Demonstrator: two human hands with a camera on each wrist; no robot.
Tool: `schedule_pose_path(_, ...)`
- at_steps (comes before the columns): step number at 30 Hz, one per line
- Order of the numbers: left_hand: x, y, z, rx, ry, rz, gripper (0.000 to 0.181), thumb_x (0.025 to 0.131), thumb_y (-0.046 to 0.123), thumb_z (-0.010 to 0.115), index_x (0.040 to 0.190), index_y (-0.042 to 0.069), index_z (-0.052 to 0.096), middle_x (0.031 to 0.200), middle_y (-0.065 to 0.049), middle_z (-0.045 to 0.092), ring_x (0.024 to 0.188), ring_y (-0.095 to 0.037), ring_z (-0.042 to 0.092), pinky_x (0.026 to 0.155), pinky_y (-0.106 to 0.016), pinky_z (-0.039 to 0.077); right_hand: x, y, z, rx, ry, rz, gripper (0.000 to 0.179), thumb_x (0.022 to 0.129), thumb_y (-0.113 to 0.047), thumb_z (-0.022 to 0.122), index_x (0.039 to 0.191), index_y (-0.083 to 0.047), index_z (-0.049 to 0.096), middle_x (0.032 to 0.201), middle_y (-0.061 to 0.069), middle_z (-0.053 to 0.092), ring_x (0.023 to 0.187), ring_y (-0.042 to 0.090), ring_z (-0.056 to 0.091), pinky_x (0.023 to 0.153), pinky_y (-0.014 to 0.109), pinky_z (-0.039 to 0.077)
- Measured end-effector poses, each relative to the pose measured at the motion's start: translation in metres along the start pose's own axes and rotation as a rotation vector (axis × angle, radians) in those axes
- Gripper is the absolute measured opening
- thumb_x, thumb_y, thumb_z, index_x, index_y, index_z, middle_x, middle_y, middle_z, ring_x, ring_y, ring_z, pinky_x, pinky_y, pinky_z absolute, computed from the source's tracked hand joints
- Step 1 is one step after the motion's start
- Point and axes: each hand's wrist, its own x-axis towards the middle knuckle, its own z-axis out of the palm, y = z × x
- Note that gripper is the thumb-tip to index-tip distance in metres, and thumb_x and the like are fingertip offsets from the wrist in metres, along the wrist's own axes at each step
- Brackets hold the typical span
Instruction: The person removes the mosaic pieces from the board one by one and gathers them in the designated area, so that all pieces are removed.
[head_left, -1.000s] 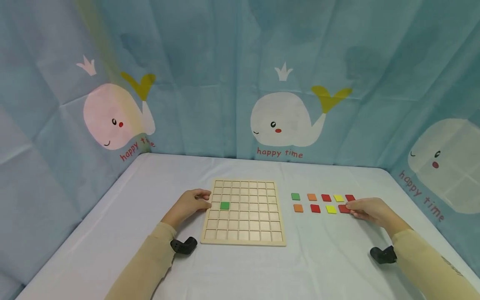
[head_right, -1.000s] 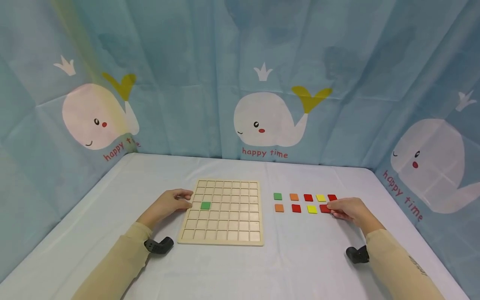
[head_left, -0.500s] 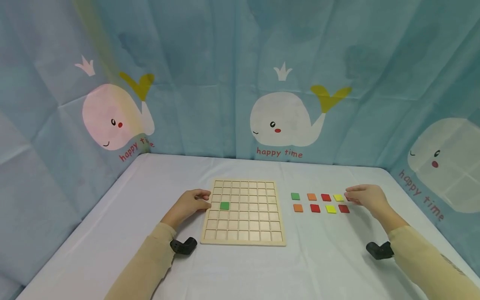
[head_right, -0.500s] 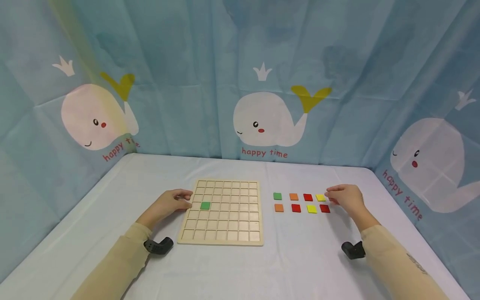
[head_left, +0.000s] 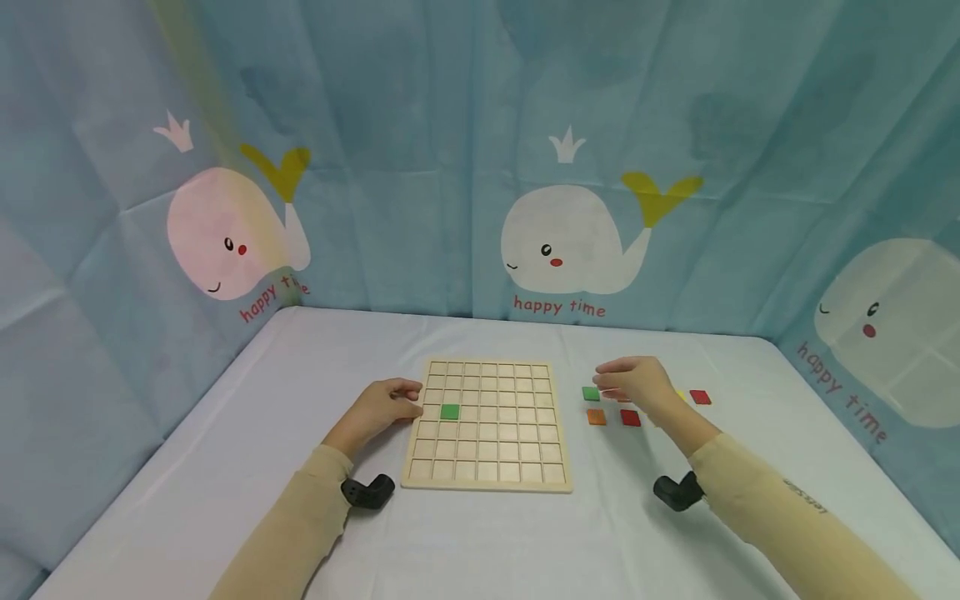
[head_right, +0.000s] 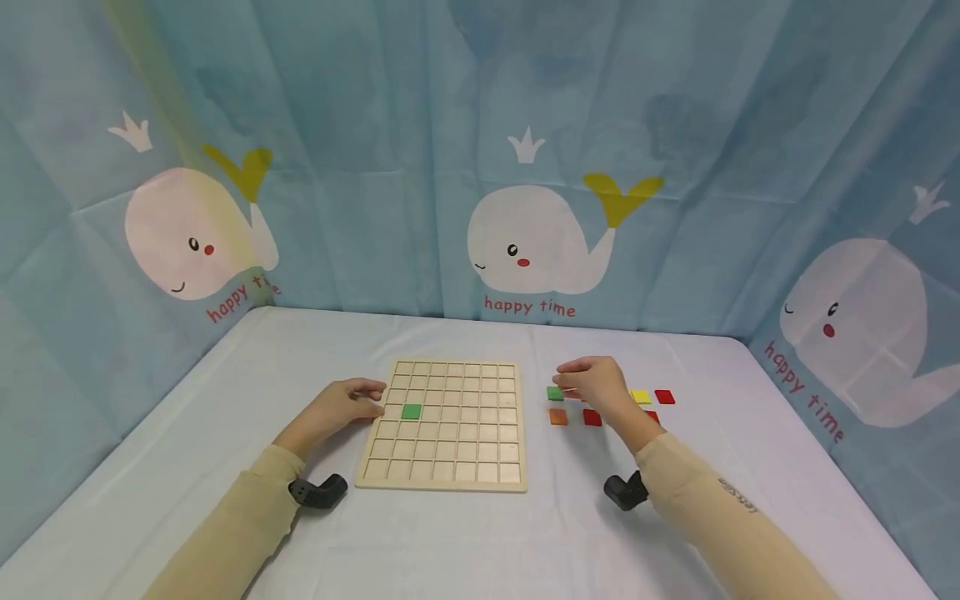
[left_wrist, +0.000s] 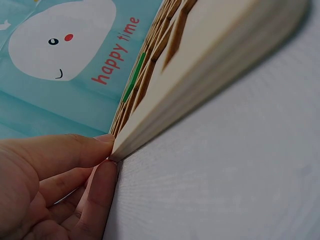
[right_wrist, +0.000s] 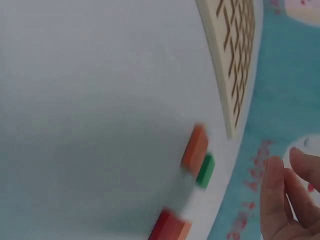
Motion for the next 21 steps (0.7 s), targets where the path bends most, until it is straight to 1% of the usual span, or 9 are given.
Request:
schedule_pose_path(6,0.0,0.0,-0.001,0.005,-0.005,0.005,0.051,0.086,0.01,0.073,0.135,0.003,0.059,0.119,-0.013,0.061,0.092,-0.016,0.061,0.079,-0.027,0.055,0.006,-0.018,0.041,0.116,-0.084,-0.072,0.034,0.093,-0.014,0.07,0.12,0.007,0.066,0.112,0.019,0.072,0.093,0.022,0.073,0.089,0.037,0.058)
schedule_pose_path(8,0.001,0.0,-0.001,0.011,-0.007,0.01,0.051,0.087,0.01,0.073,0.135,0.003,0.059,0.12,-0.013,0.061,0.092,-0.016,0.061,0.079,-0.027,0.055,0.006,-0.025,0.054,0.158,-0.116,-0.093,0.031,0.092,-0.01,0.069,0.117,0.009,0.067,0.109,0.019,0.073,0.09,0.02,0.073,0.086,0.035,0.06)
schedule_pose_path(11,0.002,-0.001,-0.001,0.019,-0.011,0.014,0.051,0.087,0.01,0.072,0.135,0.003,0.058,0.121,-0.013,0.061,0.091,-0.016,0.061,0.078,-0.026,0.054,0.003,-0.034,0.072,0.205,-0.17,-0.122,0.029,0.092,-0.006,0.068,0.115,0.012,0.066,0.108,0.02,0.072,0.087,0.02,0.073,0.082,0.035,0.061)
schedule_pose_path(14,0.003,-0.001,0.001,0.01,-0.007,0.015,0.05,0.086,0.01,0.073,0.134,0.003,0.059,0.119,-0.012,0.061,0.091,-0.016,0.061,0.077,-0.025,0.054,-0.001,-0.041,0.087,0.207,-0.205,-0.13,0.028,0.092,-0.005,0.068,0.114,0.012,0.067,0.107,0.019,0.072,0.085,0.019,0.073,0.08,0.034,0.061)
schedule_pose_path(16,0.003,0.0,0.002,0.006,-0.003,0.015,0.05,0.086,0.009,0.073,0.134,0.003,0.06,0.118,-0.012,0.061,0.091,-0.016,0.06,0.077,-0.025,0.054,-0.002,-0.044,0.096,0.193,-0.214,-0.131,0.026,0.091,-0.005,0.069,0.112,0.01,0.069,0.105,0.018,0.073,0.083,0.02,0.074,0.079,0.034,0.061)
schedule_pose_path(18,0.002,0.0,0.002,0.003,0.004,0.009,0.051,0.085,0.009,0.073,0.134,0.003,0.06,0.117,-0.012,0.061,0.091,-0.016,0.06,0.077,-0.025,0.054,-0.002,-0.047,0.103,0.173,-0.221,-0.13,0.025,0.09,-0.006,0.071,0.11,0.008,0.071,0.102,0.016,0.075,0.082,0.022,0.074,0.078,0.034,0.061)
schedule_pose_path(21,0.001,0.001,0.002,0.005,0.015,0.0,0.051,0.085,0.009,0.073,0.134,0.003,0.059,0.117,-0.011,0.061,0.092,-0.016,0.06,0.077,-0.025,0.054,-0.001,-0.051,0.113,0.177,-0.238,-0.127,0.024,0.088,-0.006,0.073,0.109,0.006,0.072,0.096,0.014,0.076,0.079,0.021,0.075,0.078,0.034,0.061)
